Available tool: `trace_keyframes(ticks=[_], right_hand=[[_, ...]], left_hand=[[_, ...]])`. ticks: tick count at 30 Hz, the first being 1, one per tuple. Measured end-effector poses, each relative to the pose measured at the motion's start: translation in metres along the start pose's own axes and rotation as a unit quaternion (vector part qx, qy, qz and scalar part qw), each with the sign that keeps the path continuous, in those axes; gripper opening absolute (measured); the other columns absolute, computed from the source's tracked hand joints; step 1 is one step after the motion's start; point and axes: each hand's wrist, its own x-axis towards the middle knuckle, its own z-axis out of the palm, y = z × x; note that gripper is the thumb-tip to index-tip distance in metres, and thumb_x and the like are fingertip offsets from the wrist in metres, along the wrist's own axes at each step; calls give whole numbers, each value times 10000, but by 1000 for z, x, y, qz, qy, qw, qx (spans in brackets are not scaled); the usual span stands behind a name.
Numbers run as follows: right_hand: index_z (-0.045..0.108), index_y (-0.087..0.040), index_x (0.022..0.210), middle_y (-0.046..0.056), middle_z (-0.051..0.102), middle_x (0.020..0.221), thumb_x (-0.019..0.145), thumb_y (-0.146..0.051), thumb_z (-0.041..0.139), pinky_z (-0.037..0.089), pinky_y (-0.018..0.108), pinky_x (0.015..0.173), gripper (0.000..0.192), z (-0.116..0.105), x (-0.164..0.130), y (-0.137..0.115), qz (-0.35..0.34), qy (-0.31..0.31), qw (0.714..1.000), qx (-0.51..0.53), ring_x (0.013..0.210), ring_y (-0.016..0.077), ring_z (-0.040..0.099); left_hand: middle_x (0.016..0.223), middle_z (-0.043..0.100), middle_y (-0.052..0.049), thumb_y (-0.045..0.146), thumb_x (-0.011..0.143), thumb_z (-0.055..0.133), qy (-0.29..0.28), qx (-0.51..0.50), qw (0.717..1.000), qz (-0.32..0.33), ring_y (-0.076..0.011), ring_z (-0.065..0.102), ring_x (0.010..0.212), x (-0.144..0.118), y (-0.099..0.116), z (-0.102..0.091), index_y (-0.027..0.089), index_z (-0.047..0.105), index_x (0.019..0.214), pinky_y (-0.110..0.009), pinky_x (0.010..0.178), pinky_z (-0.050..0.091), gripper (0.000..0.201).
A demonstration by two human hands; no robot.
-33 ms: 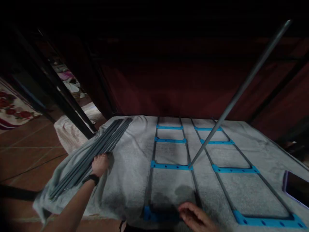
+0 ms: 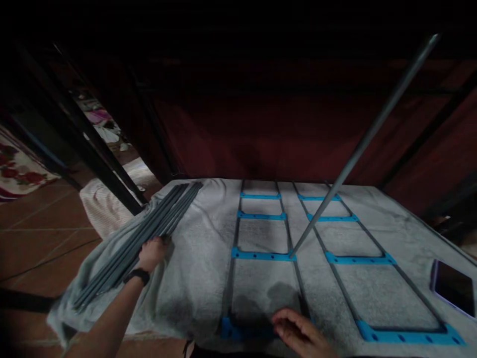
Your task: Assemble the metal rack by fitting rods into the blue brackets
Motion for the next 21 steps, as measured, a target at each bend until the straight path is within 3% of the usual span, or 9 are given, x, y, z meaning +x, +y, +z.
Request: trace_keyframes(ticks=[4, 6, 8, 9, 12, 15, 18, 21], right_hand=[[746, -279, 1001, 23, 725, 973, 844, -629, 656, 494, 302, 866, 394, 11, 6, -1, -32, 9, 998, 52, 968, 215, 653], [740, -265, 980, 26, 722, 936, 839, -619, 670, 491, 310, 846, 388, 19, 11, -5, -50, 22, 994, 91, 929, 211, 657], [733, -254, 980, 30, 716, 899, 821, -629, 685, 491, 320, 817, 410, 27, 18, -16, -64, 49, 989, 127, 891, 212, 657], [731, -251, 993, 34, 715, 895, 809, -640, 691, 492, 326, 803, 432, 30, 23, -24, -70, 69, 985, 141, 884, 216, 656], [724, -252, 1079, 61, 722, 1002, 774, -676, 705, 503, 364, 857, 522, 42, 41, -57, -91, 136, 970, 179, 994, 251, 652], [724, -258, 1111, 70, 723, 1088, 755, -681, 719, 477, 401, 979, 553, 52, 57, -88, -117, 153, 960, 203, 1094, 268, 638], [756, -257, 1019, 58, 737, 1013, 760, -623, 747, 499, 376, 915, 449, 51, 58, -100, -140, 108, 964, 198, 988, 242, 657], [773, -227, 928, 48, 732, 861, 798, -544, 749, 514, 312, 761, 344, 29, 42, -87, -130, 77, 960, 234, 806, 189, 650]], left_hand=[[953, 710, -184, 311, 858, 536, 7, -160, 986, -37, -327, 677, 869, 1, -5, -17, 125, 639, 995, -379, 720, 485, 253], [777, 663, -100, 352, 849, 547, 13, -288, 957, -16, -258, 633, 739, -17, 5, -21, 165, 611, 876, -325, 644, 459, 199], [636, 553, -13, 448, 830, 580, -18, -445, 895, 7, -180, 535, 603, -55, 27, -21, 190, 586, 821, -261, 541, 399, 257], [604, 495, 23, 527, 824, 593, -52, -525, 849, 17, -144, 467, 543, -80, 41, -19, 195, 598, 875, -232, 491, 349, 335], [558, 365, 85, 687, 729, 693, -211, -674, 707, 34, -70, 267, 438, -161, 90, -12, 201, 563, 855, -192, 402, 190, 519], [577, 362, 91, 701, 686, 747, -293, -711, 638, 31, -46, 253, 436, -210, 134, -10, 198, 520, 793, -175, 384, 187, 562], [556, 307, 105, 718, 722, 708, -301, -729, 612, 48, -41, 231, 421, -209, 161, -18, 189, 562, 843, -163, 373, 175, 562], [566, 326, 103, 689, 789, 658, -289, -745, 596, 82, -39, 239, 418, -184, 177, -29, 181, 595, 930, -157, 374, 182, 531]])
